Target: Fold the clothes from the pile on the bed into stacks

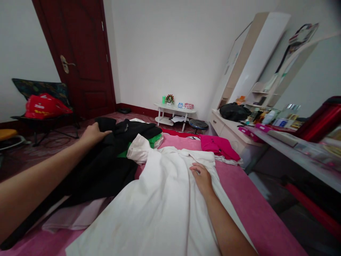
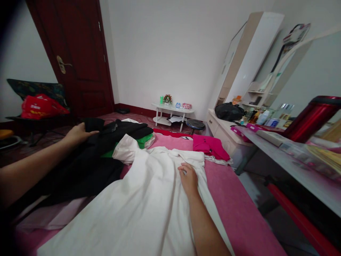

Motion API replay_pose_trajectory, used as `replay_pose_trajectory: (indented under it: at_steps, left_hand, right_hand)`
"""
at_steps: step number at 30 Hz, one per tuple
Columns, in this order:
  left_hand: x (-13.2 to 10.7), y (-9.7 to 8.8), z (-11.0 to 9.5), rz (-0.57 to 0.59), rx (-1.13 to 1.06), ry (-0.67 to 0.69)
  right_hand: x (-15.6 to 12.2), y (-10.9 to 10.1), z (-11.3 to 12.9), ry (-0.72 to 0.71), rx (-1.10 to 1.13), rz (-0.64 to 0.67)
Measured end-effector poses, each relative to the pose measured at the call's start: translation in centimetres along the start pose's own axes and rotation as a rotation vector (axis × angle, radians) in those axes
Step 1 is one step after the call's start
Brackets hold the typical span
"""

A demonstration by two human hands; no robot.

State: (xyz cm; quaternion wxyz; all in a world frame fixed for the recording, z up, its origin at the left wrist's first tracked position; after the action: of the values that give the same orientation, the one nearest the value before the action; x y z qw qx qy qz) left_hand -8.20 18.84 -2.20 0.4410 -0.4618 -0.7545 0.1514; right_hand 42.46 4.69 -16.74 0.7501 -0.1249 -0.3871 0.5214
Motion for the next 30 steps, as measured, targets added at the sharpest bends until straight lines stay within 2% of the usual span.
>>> replay_pose_trajectory:
  at_steps: [2, 4, 7, 8, 9, 10, 11, 14, 15, 16, 18, 22, 26, 30]
  left_hand:
    - [-0.2, -0.6, -0.5, 0.060, 0.102, -0.042]
    - [-0.6, -2.6, -3.3, -0.032, 0.203, 0.029]
    - [-2.3, -5.1, -10.0, -0.238, 0.240, 0.330]
    - [-3.1, -5.2, -12.0, -0.248, 0.204, 0.427]
    - [-4.1, -4.6, -13.7, -0.204, 0.162, 0.511]
    - [-5.1, -3.5, -15.0, -0.109, 0.123, 0.581]
    - [-6.2, -1.8, -15.9, 0.037, 0.094, 0.644]
    - [-10.9, 4.4, -16.9, 0.539, 0.111, 0.791]
    - [-12.4, 6.0, -16.8, 0.636, 0.140, 0.822]
    - [-13.4, 7.3, -16.7, 0.683, 0.165, 0.841]
    - [-14.4, 8.8, -16.9, 0.671, 0.166, 0.843]
    - [-13.9, 11.3, -18.8, 0.644, 0.020, 0.771]
    - [-12.9, 16.4, -19.7, 0.747, 0.044, 0.607]
    - [-12.0, 21.3, -18.5, 0.760, 0.164, 0.481]
  right_hand:
    - [0.0, 0.0, 0.0, -0.003, 0.006, 0.000]
    - [0.0, -0.1, 0.1, -0.005, 0.008, -0.002]
    - [0.0, -0.1, 0.1, -0.004, 0.010, -0.007]
    - [0.0, -0.1, 0.2, -0.004, 0.013, -0.007]
    - [0.0, -0.1, 0.2, -0.005, 0.018, -0.010]
    - [0.0, -0.1, 0.2, -0.008, 0.023, -0.013]
    - [0.0, -0.2, 0.1, -0.011, 0.029, -0.017]
    - [0.0, -0.1, -0.4, 0.011, 0.043, -0.032]
    - [-0.1, -0.1, -0.6, 0.026, 0.045, -0.034]
    - [-0.1, 0.0, -0.9, 0.039, 0.044, -0.033]
    - [-0.1, 0.0, -1.0, 0.048, 0.032, -0.033]
    - [-0.1, 0.0, -0.7, 0.021, -0.022, -0.033]
    - [-0.1, 0.1, -0.6, 0.012, -0.028, -0.020]
    - [-0.2, 0.0, -0.6, 0.039, -0.030, -0.027]
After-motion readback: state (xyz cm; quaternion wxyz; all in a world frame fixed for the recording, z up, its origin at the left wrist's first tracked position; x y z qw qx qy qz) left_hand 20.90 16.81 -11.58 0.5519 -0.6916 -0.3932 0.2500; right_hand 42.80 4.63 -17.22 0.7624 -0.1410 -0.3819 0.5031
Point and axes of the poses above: each hand's wrist, its own x-axis towards the middle knuckle, its own y-axis out of the palm, z = x × y, the point moved 7 cm from there along x, towards the middle knuckle, and after that the axes turned 6 degrees about z, right-handed, at the moved point
